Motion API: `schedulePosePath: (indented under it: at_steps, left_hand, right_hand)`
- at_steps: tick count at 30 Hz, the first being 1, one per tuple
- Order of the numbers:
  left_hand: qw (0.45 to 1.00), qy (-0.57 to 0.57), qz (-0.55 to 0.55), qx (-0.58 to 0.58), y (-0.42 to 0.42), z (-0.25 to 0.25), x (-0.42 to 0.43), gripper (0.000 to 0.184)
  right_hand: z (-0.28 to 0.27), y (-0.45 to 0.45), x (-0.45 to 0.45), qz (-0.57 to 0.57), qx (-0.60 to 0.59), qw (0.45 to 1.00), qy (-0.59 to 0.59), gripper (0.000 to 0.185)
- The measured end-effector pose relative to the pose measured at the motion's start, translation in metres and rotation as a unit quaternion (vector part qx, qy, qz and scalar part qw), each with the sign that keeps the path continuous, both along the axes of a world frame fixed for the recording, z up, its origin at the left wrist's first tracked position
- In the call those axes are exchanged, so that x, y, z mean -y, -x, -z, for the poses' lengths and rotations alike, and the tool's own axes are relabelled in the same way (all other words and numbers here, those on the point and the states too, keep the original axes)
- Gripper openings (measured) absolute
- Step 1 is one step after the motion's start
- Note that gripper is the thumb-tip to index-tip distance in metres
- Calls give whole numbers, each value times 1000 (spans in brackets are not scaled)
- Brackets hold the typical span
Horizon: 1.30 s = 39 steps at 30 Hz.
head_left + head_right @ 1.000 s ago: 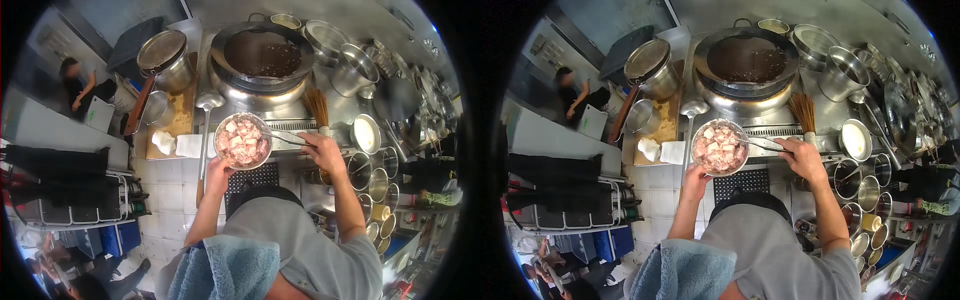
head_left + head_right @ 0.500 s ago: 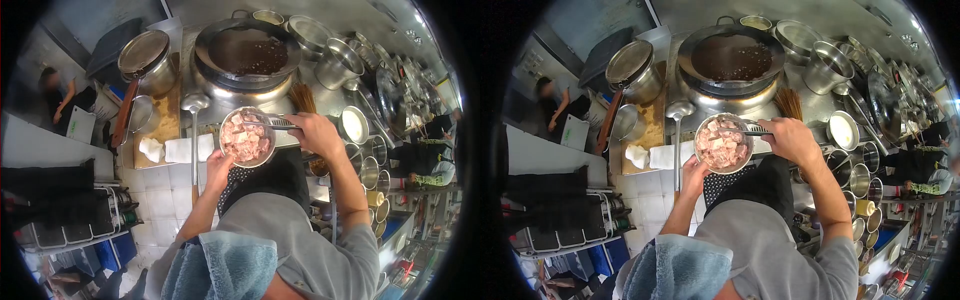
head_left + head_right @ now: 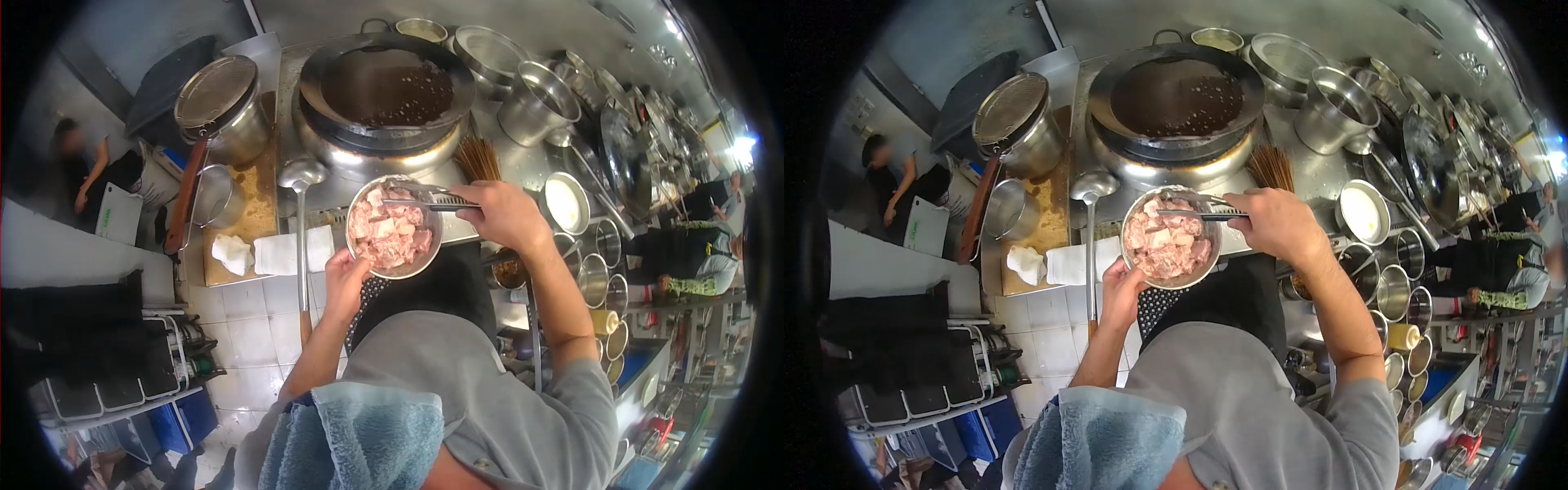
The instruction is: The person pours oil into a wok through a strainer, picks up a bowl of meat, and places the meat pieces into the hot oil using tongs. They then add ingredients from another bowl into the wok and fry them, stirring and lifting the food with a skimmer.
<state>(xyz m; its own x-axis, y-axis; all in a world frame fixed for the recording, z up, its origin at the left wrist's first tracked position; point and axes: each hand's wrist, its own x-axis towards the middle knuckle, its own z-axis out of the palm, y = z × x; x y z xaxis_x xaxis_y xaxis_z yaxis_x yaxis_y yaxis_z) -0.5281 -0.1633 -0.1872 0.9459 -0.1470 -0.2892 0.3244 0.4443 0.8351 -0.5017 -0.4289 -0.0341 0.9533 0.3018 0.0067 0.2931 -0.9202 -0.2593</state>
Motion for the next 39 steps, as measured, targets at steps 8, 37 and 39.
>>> schedulePosePath:
  at_steps: [8, 37, 39]
  left_hand:
    - [998, -41, 43, 9, -5, 14, 5, 12]
    - [951, 22, -297, -84, 67, -21, 44, 25]
    - [956, -2, -284, -77, 72, -12, 29, 26]
  right_hand:
    - [27, -7, 8, -9, 29, 999, 12, 26]
    - [18, -317, -7, 5, 25, 990, 136, 34]
    - [-2, -321, 7, 15, 54, 994, 92, 36]
